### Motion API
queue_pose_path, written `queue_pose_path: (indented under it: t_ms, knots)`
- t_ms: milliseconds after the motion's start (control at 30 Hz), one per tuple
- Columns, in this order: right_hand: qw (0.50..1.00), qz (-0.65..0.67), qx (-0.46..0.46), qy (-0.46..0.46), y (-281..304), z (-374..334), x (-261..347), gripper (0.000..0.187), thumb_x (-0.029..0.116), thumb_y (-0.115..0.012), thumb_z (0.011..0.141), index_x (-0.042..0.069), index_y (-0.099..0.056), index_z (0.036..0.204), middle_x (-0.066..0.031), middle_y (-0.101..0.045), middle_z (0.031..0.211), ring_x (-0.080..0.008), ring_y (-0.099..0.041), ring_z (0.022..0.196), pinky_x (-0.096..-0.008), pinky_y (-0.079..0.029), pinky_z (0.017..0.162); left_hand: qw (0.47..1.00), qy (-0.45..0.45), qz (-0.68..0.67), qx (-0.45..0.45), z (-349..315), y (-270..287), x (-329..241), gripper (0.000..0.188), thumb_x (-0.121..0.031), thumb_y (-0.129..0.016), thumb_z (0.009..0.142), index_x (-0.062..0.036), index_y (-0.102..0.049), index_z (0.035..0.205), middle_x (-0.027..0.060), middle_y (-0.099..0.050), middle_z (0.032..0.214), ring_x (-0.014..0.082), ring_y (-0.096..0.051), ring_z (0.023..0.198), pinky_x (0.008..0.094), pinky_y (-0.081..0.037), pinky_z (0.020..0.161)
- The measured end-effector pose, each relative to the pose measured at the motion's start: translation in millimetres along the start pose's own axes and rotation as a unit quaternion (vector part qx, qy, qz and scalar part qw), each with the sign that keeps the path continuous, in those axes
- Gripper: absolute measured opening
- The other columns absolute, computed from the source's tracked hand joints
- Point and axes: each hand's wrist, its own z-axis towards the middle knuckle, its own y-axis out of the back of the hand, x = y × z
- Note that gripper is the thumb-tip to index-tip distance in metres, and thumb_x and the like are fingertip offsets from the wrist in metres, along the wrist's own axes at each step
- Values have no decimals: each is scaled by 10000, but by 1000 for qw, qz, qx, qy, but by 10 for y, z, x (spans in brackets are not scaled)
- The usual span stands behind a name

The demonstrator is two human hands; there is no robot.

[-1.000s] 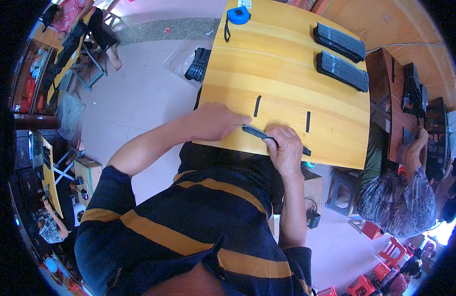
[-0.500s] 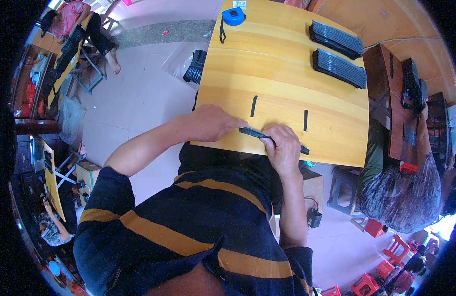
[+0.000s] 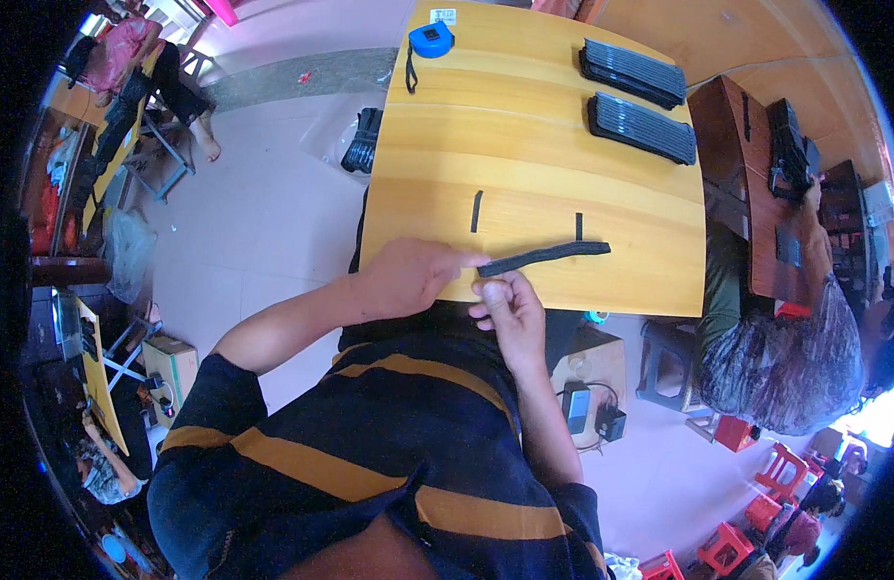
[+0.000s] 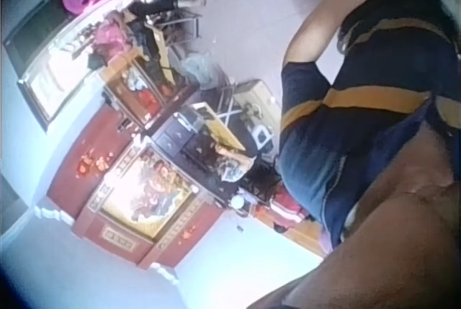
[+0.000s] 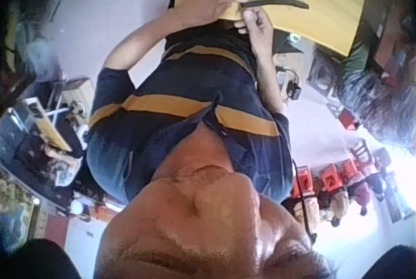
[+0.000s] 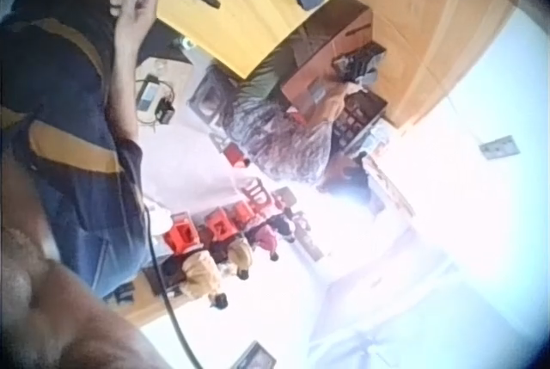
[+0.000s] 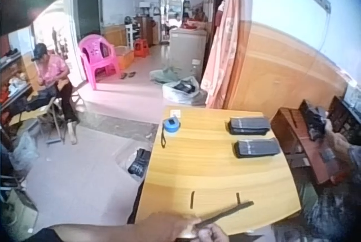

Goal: Measuring and attaching velcro straps to a mesh base component using tools.

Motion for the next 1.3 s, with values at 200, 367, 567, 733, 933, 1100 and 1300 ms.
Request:
queue_pose_path:
  t_ms: [200,367,567,733,933,1100,1300]
  knots:
    - [990,132,29,-38,133,142,-93,318,350,-645,1044,41,-664,1115,-100,-751,978,-146,-720,800,-274,-593,700,1000,-17,-16,4,-13,-29,-150,358,-174,-527,993,-146,-659,1325,178,-742,903,388,-717,805,497,-560,726]
    - [996,85,0,35,98,85,-122,283,301,-657,1041,27,-671,1109,-98,-758,970,-130,-714,785,-260,-588,688,999,-2,-11,30,-14,-59,-155,406,-135,-526,1001,-161,-606,1398,190,-730,915,392,-715,816,497,-555,736]
    - [993,86,-30,70,110,45,-151,228,235,-667,1037,20,-676,1112,-98,-762,942,-128,-711,758,-261,-587,685,999,-6,49,-21,-48,-229,-268,399,-154,-534,983,-132,-623,1372,156,-699,802,361,-701,741,487,-546,667]
    - [995,64,-7,75,197,27,-169,236,237,-664,1038,16,-665,1122,-103,-760,949,-136,-714,760,-266,-588,684,998,-28,49,6,7,-197,-200,400,-167,-558,974,-158,-637,1366,147,-698,826,348,-706,761,474,-551,673]
    - [995,1,75,64,388,27,-64,294,280,-661,1039,9,-645,1151,-113,-755,957,-157,-723,781,-282,-596,701,990,-78,70,91,119,72,-170,385,-175,-570,977,-223,-672,1345,148,-708,847,355,-709,801,492,-547,713]
    - [990,12,121,74,438,30,-3,324,285,-638,1051,0,-622,1206,-126,-752,977,-167,-729,797,-297,-602,717,992,-70,-8,100,202,188,-188,366,-156,-574,982,-230,-707,1315,157,-729,878,369,-709,834,487,-542,735]
    - [992,20,85,88,418,52,-79,323,242,-617,1058,11,-585,1280,-143,-754,980,-193,-738,777,-318,-616,726,991,-95,-74,63,214,78,-124,393,-174,-548,1002,-226,-668,1373,164,-736,918,369,-714,847,478,-544,735]
